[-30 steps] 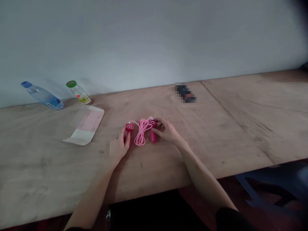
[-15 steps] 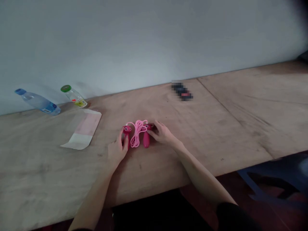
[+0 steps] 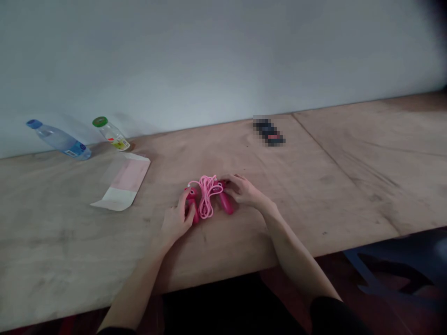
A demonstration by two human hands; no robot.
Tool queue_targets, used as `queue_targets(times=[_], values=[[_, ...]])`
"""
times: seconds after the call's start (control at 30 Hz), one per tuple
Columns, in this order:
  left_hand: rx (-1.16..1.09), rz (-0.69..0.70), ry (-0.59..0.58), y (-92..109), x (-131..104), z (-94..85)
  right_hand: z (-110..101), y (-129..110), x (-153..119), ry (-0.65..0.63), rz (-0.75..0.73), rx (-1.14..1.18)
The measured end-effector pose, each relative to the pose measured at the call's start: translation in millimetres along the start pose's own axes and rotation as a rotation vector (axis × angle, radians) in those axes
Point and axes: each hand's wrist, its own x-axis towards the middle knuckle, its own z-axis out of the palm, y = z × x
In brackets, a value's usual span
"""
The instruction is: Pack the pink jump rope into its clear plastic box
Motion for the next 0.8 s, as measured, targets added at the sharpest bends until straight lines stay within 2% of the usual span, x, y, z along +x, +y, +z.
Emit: queue_targets(times=[0.1,0.23,0.33,0.43,0.5,0.6,0.67,0.8], values=[[-0.021,-0.006,-0.033,-3.2,1.4,-5.8,-3.6,-7.3,-0.3,-0.012,-0.018,0.057],[-0.001,-0.012,0.068,-9.2,2.8,-16.8,-1.1,-3.4,0.1,0.111,0.080,0.040],[0.073,-0.003,0.309,-20.5,8.6,-32.8,3.3,13.3,-0.7,0.227,0.195,-0.166],[0.234,-0.049,0.578,-40.6,18.1,-59.5,7.9,29.6,-3.0,0.262,0.342,-0.383],[0.318,-0.168,0.689,-58.3,23.3,-82.4,11.2,35.9,-4.2,0.213,0.428,-0.471],[0.313,-0.367,0.814,-90.2,27.4,-120.3,16.1,39.6,-4.0,0.110,0.478,-0.556],[0.295,-0.450,0.768,-113.5,29.7,-145.6,18.5,40.4,-3.0,0.082,0.477,-0.591],[0.273,-0.433,0.561,-156.4,42.5,-186.3,20.0,42.1,-1.7,0.082,0.471,-0.599]])
